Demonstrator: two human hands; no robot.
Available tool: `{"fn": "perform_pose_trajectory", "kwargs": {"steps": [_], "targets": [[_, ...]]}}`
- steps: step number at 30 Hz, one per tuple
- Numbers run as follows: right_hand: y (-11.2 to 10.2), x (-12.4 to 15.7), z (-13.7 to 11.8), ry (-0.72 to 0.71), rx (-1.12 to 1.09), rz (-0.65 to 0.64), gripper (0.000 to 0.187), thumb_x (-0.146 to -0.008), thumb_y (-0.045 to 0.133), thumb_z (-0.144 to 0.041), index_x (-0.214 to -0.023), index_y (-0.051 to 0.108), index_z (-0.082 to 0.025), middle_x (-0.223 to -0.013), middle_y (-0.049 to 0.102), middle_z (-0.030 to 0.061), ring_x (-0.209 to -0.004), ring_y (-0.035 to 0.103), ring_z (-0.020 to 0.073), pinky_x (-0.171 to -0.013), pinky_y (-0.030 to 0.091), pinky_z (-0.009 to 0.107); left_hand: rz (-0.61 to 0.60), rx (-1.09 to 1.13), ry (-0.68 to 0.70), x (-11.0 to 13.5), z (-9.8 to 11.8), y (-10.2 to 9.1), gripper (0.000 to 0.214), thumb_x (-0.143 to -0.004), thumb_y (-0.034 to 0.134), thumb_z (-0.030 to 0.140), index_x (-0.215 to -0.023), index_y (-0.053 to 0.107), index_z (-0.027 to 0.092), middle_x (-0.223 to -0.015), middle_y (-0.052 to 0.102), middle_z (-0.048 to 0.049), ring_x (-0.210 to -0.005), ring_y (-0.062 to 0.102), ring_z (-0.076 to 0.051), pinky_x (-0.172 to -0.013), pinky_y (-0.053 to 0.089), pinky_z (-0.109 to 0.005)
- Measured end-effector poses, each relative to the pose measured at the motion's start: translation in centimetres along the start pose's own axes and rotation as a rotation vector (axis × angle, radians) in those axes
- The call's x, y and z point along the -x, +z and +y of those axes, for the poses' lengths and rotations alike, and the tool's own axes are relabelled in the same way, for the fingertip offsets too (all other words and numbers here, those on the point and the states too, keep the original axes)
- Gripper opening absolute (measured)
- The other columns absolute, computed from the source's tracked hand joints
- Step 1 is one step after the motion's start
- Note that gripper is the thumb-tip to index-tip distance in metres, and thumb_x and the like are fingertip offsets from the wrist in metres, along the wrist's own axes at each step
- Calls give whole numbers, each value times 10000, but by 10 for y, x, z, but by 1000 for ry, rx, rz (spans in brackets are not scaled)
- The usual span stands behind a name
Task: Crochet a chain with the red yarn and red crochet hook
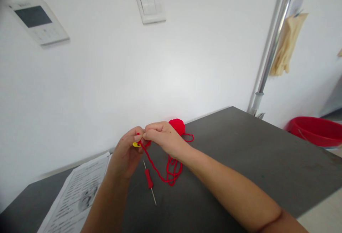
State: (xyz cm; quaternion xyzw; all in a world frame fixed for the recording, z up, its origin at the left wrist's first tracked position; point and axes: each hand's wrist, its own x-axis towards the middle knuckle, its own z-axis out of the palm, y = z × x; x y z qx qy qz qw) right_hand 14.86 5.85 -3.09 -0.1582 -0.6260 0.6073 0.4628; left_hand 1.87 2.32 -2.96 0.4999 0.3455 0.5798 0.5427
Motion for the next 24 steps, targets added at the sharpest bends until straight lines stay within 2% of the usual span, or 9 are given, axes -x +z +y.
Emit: {"fn": "perform_pose_trajectory", "kwargs": {"steps": [4,9,17,21,24], "targets": [[7,0,7,40,-92,135,270,-669,576,-309,-475,414,-216,-465,332,-75,-463,232,82,-476,158,257,41,52,17,-1,-4,3,195,-702,645,265,-557,535,195,-522,429,53,-553,331,-117,-568,305,-256],[10,0,9,36,-156,210,266,-651,588,-307,-474,412,-214,-464,353,-71,-462,251,78,-461,169,243,41,99,20,0,-5,6,185,-709,635,254,-556,548,197,-539,447,42,-604,378,-134,-621,347,-266],[10,-1,13,0,-148,233,305,-669,579,-299,-479,351,-226,-461,257,-94,-449,205,74,-447,174,225,76,229,25,-1,-9,11,193,-686,655,239,-545,532,193,-567,443,40,-621,376,-133,-629,363,-263],[7,-3,14,-41,-87,207,286,-694,566,-300,-485,387,-221,-461,295,-88,-452,228,76,-459,212,226,66,263,24,-5,-13,8,210,-677,685,257,-550,533,189,-576,441,40,-624,382,-130,-618,360,-254],[4,-1,10,-91,23,164,280,-712,557,-282,-485,407,-216,-474,313,-81,-462,258,78,-479,249,233,22,198,39,-6,-12,5,215,-723,680,291,-581,555,188,-590,447,37,-620,376,-131,-619,362,-259]]}}
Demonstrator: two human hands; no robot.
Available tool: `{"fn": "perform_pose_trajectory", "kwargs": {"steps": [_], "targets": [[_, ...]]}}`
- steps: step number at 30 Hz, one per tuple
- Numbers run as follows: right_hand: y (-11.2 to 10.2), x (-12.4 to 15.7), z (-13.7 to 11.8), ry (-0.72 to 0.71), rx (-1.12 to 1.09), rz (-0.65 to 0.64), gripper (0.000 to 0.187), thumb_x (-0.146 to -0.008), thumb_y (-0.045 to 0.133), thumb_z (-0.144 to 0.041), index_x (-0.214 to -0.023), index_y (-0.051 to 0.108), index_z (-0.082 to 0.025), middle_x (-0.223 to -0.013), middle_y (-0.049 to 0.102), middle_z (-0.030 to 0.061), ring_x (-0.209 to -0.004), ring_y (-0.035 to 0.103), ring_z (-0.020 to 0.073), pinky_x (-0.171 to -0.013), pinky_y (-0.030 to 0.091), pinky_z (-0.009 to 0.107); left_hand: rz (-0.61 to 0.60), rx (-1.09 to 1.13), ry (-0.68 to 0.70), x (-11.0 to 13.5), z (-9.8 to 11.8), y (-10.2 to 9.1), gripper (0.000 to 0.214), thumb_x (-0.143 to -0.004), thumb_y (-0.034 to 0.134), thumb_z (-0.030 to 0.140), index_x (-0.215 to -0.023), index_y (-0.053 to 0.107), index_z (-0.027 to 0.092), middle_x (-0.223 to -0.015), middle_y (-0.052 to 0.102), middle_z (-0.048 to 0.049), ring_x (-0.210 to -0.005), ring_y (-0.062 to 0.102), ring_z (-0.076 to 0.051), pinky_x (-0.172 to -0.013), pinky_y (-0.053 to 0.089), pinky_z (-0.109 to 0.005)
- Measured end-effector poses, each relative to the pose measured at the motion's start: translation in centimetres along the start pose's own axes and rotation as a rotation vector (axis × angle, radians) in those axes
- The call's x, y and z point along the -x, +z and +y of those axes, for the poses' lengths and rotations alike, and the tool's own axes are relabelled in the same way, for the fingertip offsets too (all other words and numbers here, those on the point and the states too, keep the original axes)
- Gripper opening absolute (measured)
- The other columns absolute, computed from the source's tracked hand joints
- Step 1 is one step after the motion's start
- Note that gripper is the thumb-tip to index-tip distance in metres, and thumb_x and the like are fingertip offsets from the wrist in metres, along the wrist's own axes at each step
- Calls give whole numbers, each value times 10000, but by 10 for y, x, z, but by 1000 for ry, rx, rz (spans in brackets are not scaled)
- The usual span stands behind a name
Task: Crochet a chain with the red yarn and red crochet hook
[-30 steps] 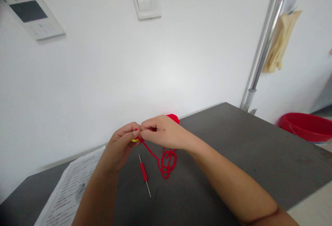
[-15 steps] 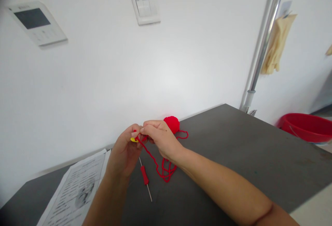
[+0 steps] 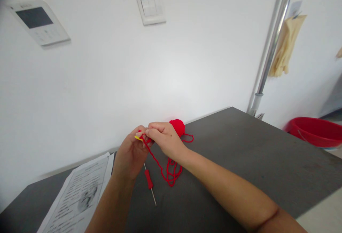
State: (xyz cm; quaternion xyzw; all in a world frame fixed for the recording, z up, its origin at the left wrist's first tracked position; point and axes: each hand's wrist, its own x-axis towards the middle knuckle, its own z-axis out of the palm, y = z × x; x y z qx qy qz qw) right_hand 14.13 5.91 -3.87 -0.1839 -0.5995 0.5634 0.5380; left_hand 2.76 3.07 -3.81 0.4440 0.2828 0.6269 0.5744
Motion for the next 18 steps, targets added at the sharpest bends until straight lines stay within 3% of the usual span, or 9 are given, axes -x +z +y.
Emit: {"fn": "perform_pose_trajectory", "kwargs": {"steps": [5,9,13,18], "targets": [[-2,6,-6,-238,438,-25,295,-794,472,-228,-525,351,-216,-507,321,-64,-489,300,86,-486,230,241,-74,-92,-25,2,8,-4,240,-760,656,345,-605,555,191,-594,445,29,-624,380,-142,-623,360,-271],[-3,8,-5,-349,546,-38,288,-815,458,-176,-543,367,-206,-506,326,-67,-483,304,81,-494,244,234,-70,-141,-42,4,15,-5,268,-772,641,406,-632,555,195,-614,447,23,-630,390,-150,-627,363,-281],[-3,6,-6,-330,533,-21,284,-828,465,-200,-549,412,-202,-510,354,-63,-485,317,83,-487,242,234,-87,-181,-15,5,18,-6,264,-759,657,422,-666,577,188,-663,470,15,-667,426,-157,-666,377,-293],[-4,6,-9,-239,493,17,323,-848,477,-279,-539,412,-209,-508,361,-55,-489,317,92,-479,229,243,-116,-285,-11,7,22,-10,191,-683,744,306,-768,626,182,-719,567,3,-697,478,-156,-679,380,-282]]}}
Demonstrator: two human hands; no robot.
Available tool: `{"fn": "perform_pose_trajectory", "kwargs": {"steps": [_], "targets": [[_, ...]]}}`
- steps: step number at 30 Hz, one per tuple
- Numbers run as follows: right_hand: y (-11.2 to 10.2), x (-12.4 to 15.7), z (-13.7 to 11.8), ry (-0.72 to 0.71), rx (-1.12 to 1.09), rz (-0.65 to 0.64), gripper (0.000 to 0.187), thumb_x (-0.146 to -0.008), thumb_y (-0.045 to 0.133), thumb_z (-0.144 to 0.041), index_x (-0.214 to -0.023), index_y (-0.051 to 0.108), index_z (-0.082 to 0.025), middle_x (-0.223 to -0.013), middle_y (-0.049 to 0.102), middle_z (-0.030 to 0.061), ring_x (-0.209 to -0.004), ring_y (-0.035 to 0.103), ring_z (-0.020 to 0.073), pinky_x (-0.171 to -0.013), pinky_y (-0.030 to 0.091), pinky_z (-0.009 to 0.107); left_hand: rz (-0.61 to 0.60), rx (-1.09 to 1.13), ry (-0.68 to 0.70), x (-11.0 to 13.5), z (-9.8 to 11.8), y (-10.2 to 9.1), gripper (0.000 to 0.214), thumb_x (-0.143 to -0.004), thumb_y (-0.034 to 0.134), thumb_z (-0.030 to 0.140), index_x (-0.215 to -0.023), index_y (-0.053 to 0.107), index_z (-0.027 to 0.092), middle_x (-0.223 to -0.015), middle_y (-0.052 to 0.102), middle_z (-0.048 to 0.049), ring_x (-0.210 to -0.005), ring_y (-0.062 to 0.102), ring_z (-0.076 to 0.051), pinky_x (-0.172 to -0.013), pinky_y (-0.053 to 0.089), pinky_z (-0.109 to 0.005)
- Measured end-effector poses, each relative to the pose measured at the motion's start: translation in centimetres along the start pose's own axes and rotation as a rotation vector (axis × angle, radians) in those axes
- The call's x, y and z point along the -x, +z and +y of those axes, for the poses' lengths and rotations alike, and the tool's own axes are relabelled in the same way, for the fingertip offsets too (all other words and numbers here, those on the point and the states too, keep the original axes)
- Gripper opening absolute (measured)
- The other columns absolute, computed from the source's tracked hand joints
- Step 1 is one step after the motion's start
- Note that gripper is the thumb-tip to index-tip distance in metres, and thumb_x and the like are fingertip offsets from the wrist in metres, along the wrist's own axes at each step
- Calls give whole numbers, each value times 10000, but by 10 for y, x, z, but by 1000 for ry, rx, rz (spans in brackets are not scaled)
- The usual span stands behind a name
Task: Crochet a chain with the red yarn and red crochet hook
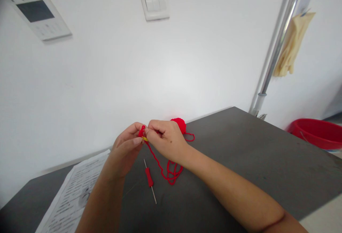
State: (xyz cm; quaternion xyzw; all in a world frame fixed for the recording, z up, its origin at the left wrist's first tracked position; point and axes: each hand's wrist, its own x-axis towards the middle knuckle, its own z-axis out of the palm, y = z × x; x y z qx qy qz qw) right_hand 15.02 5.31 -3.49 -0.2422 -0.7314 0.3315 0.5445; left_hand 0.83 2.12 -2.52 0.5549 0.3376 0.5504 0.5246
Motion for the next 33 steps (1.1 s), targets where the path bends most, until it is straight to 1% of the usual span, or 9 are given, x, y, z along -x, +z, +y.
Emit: {"fn": "perform_pose_trajectory", "kwargs": {"steps": [5,9,14,17,20,23,25,29,33], "targets": [[-2,1,0,31,0,-8,327,-868,495,-298,-560,434,-206,-528,374,-52,-509,329,96,-501,244,250,4,-92,24,3,-1,-7,141,-774,727,286,-823,636,190,-764,581,4,-725,501,-147,-694,391,-272],[-3,1,-1,74,40,-10,323,-860,489,-316,-565,421,-207,-545,391,-43,-533,360,103,-517,270,253,-9,-208,37,5,1,-5,192,-764,765,267,-866,617,199,-798,589,7,-765,532,-153,-727,421,-280],[-5,-1,-2,81,75,-21,330,-864,478,-310,-556,425,-204,-545,401,-39,-546,372,106,-530,277,257,61,-351,70,6,6,2,100,-819,680,258,-866,620,194,-804,612,-2,-789,562,-169,-746,438,-297],[-6,-2,-2,69,65,-36,327,-879,478,-298,-568,451,-202,-550,418,-42,-541,378,103,-528,277,254,91,-407,114,5,6,2,77,-861,629,271,-876,635,196,-793,628,1,-762,572,-164,-709,434,-285],[-7,-2,-2,53,56,-53,325,-907,475,-292,-596,492,-199,-561,442,-46,-541,390,101,-538,287,253,142,-479,171,4,5,1,80,-890,590,259,-854,634,203,-739,608,17,-701,549,-155,-663,416,-276],[-7,-2,-4,57,64,-60,308,-917,464,-286,-626,513,-200,-574,459,-44,-553,409,107,-555,303,254,183,-561,214,4,4,0,107,-909,574,254,-833,635,208,-727,600,17,-697,538,-157,-672,409,-281],[-7,-3,-4,65,79,-59,309,-916,457,-293,-624,496,-203,-573,449,-42,-558,410,112,-558,304,256,184,-566,220,5,4,0,83,-901,588,250,-849,640,210,-760,617,9,-727,553,-164,-692,414,-285],[-8,-3,-2,54,159,-58,304,-921,455,-300,-635,499,-205,-569,452,-40,-556,415,114,-559,288,256,154,-516,215,6,4,1,53,-867,629,250,-896,647,209,-821,638,-6,-785,580,-180,-734,432,-298],[-9,-2,0,-3,309,-41,304,-914,477,-288,-622,484,-205,-539,430,-49,-507,380,102,-547,242,261,186,-621,210,6,5,1,117,-899,614,325,-884,642,212,-811,641,-6,-774,575,-186,-732,424,-304]]}}
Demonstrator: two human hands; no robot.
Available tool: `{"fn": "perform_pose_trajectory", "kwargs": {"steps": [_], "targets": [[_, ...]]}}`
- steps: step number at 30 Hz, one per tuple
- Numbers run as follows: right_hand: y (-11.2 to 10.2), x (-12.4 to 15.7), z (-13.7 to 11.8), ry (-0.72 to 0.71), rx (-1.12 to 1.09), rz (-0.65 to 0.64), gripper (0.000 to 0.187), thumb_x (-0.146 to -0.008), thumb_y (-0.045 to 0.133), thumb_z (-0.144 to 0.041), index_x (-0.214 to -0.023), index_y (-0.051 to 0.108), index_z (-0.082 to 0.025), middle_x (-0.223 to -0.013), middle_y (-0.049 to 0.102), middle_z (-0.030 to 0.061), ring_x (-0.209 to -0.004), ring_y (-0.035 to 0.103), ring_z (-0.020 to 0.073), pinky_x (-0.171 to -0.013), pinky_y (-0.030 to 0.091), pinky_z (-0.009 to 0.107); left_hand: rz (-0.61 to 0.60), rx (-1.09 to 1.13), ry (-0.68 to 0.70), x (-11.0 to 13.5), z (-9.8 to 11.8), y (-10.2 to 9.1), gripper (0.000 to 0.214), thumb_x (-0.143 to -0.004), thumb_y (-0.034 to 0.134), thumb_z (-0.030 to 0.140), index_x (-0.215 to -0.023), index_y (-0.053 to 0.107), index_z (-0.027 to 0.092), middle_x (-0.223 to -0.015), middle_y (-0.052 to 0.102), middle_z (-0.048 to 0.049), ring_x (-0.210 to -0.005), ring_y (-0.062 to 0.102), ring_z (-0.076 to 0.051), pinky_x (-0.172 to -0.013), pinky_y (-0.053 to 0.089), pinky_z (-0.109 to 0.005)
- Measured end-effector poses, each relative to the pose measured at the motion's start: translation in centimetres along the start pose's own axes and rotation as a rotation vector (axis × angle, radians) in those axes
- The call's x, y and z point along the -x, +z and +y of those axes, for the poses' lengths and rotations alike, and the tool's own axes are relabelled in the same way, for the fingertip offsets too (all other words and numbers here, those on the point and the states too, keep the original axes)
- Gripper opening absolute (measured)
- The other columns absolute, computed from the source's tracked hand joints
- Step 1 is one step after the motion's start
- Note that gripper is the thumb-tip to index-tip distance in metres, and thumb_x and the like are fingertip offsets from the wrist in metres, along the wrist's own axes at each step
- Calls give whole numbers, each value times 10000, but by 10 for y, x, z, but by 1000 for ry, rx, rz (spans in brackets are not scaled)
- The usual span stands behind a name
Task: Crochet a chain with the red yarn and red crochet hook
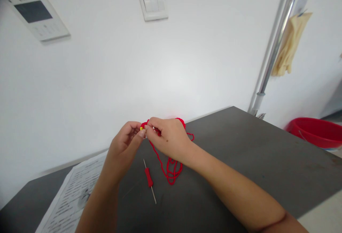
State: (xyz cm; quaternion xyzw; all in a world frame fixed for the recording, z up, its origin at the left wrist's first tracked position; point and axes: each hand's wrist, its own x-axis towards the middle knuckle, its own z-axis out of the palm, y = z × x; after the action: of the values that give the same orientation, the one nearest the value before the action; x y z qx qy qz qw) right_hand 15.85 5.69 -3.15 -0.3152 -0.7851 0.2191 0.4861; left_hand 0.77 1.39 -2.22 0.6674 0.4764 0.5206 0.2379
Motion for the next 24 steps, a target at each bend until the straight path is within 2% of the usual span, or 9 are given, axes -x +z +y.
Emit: {"fn": "perform_pose_trajectory", "kwargs": {"steps": [4,8,13,17,21,24], "targets": [[-1,0,-1,5,16,-4,324,-934,466,-308,-627,470,-206,-539,425,-50,-506,372,103,-550,246,259,32,-79,46,0,2,-1,178,-949,531,293,-828,639,220,-744,620,9,-714,552,-174,-683,392,-291],[-2,-1,-2,78,-125,-34,278,-939,465,-340,-701,519,-208,-564,445,-50,-534,384,113,-555,268,256,85,-78,93,0,5,-2,197,-931,554,235,-753,638,222,-677,592,22,-643,506,-162,-635,349,-287],[-1,-2,-2,176,-397,-90,252,-917,516,-416,-776,556,-211,-587,405,-57,-568,346,123,-554,267,256,128,121,59,-2,-2,-2,172,-900,610,251,-740,664,221,-676,593,12,-675,513,-172,-673,371,-292],[-1,-1,-1,121,-432,-118,233,-929,517,-375,-778,565,-204,-633,456,-39,-613,391,129,-583,301,258,80,295,-11,-5,-9,-2,209,-908,597,307,-727,649,215,-670,582,8,-680,511,-171,-678,393,-292],[-2,-1,-2,6,-349,-129,225,-957,462,-282,-789,587,-200,-693,557,-25,-647,467,128,-631,343,262,51,226,-39,-5,-6,-1,150,-883,610,283,-751,625,213,-658,568,21,-658,509,-162,-649,390,-282],[-5,-1,-3,-11,-321,-149,232,-963,450,-274,-775,564,-201,-678,531,-33,-628,459,123,-613,341,254,61,179,-9,-5,-2,-1,156,-893,574,275,-750,603,218,-677,567,23,-669,515,-160,-651,392,-280]]}}
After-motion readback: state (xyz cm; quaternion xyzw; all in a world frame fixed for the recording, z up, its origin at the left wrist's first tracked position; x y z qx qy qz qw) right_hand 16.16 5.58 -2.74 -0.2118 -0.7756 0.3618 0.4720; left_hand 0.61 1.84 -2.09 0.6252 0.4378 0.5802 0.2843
